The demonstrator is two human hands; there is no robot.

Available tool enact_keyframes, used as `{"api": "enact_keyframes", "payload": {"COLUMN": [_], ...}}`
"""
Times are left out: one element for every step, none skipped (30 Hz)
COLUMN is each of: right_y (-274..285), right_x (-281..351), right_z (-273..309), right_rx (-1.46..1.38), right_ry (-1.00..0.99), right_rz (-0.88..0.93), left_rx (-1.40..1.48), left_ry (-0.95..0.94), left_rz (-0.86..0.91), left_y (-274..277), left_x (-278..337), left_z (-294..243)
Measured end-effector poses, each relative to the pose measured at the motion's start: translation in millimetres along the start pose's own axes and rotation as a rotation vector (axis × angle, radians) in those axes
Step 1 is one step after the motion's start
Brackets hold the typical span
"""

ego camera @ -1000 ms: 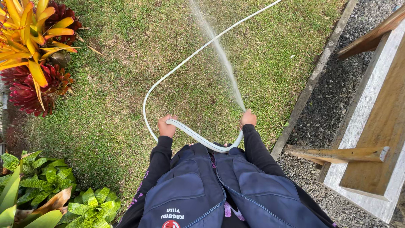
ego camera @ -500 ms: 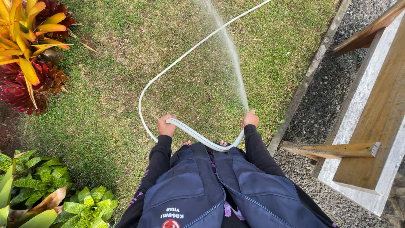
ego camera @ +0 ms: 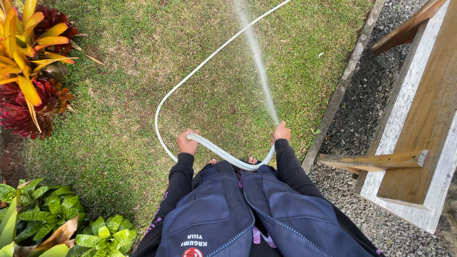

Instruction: The person waters various outdoor plants using a hose, moving the water stream across different tropical plants and the lawn.

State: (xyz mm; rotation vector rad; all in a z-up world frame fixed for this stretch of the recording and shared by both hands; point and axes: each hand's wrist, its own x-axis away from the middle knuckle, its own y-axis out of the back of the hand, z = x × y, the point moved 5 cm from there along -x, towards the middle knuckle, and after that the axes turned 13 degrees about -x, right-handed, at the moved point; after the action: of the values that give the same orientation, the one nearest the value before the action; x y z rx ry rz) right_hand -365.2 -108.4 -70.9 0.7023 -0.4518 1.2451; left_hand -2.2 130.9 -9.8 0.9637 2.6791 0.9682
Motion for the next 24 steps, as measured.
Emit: {"api": "enact_keyframes", "payload": {"right_y": [0.2, 0.3, 0.3, -0.2, -1.3, -2.2, -2.9, -4.3, -5.5, -7.7, -9.7, -11.6, -12.6, -13.7, -15.2, -15.5, -16.3, -16.8, -16.4, -15.5, -16.1, -16.1, -15.1, -13.9], "right_x": [0.6, 0.7, 0.6, 0.7, 0.3, -0.4, -0.7, -1.0, -1.9, -3.3, -4.4, -5.1, -5.8, -5.9, -5.6, -5.7, -5.6, -5.6, -5.5, -5.4, -5.4, -6.0, -6.4, -6.9], "right_z": [1.2, 2.3, 2.7, 1.7, 1.1, 0.5, -0.7, -2.4, -3.3, -4.0, -4.9, -6.0, -5.3, -4.7, -4.1, -4.4, -4.5, -4.6, -4.2, -3.9, -3.3, -2.7, -2.9, -3.0], "right_rx": [0.007, 0.013, 0.021, 0.014, 0.005, -0.003, -0.01, -0.017, -0.025, -0.039, -0.053, -0.066, -0.056, -0.045, -0.034, -0.034, -0.035, -0.036, -0.039, -0.043, -0.047, -0.055, -0.063, -0.072], "right_ry": [-0.001, -0.001, -0.002, -0.009, -0.015, -0.021, -0.019, -0.018, -0.016, -0.022, -0.029, -0.036, -0.017, 0.002, 0.02, 0.011, 0.001, -0.009, -0.002, 0.004, 0.009, 0.012, 0.014, 0.015], "right_rz": [-0.003, -0.005, -0.007, -0.001, 0.006, 0.013, 0.021, 0.029, 0.037, 0.073, 0.109, 0.145, 0.169, 0.192, 0.217, 0.215, 0.214, 0.212, 0.217, 0.222, 0.229, 0.217, 0.203, 0.19], "left_rx": [-0.002, -0.003, -0.005, 0.002, 0.009, 0.016, 0.017, 0.017, 0.017, 0.015, 0.011, 0.008, 0.012, 0.017, 0.021, 0.029, 0.037, 0.045, 0.046, 0.046, 0.046, 0.043, 0.04, 0.037], "left_ry": [-0.001, -0.002, -0.002, -0.003, -0.004, -0.005, -0.016, -0.027, -0.038, -0.039, -0.039, -0.039, -0.032, -0.024, -0.015, -0.025, -0.035, -0.046, -0.04, -0.035, -0.03, -0.026, -0.023, -0.02], "left_rz": [0.003, 0.007, 0.009, 0.007, 0.005, 0.002, 0.0, -0.002, -0.005, -0.009, -0.012, -0.016, -0.011, -0.006, -0.001, -0.005, -0.009, -0.013, -0.008, -0.003, 0.001, -0.001, -0.001, -0.001], "left_y": [-0.4, -0.8, -1.1, -1.2, -1.8, -2.4, -2.5, -2.4, -2.5, -3.0, -3.3, -3.5, -4.6, -5.4, -6.1, -7.7, -9.5, -10.6, -11.4, -11.8, -11.3, -10.5, -10.0, -9.5], "left_x": [-0.3, -0.7, -0.6, -0.4, -1.1, -1.8, -1.8, -1.9, -2.3, -2.6, -2.2, -1.7, -1.3, -0.8, -0.1, -0.2, -1.1, -1.4, -1.3, -1.0, -1.4, -1.8, -1.4, -0.9], "left_z": [-1.3, -2.2, -2.4, -2.1, -2.0, -1.4, -0.8, 0.2, 0.7, 1.4, 2.4, 3.2, 4.2, 5.6, 7.5, 8.1, 8.4, 8.8, 10.0, 10.6, 10.6, 10.0, 9.1, 7.7]}}
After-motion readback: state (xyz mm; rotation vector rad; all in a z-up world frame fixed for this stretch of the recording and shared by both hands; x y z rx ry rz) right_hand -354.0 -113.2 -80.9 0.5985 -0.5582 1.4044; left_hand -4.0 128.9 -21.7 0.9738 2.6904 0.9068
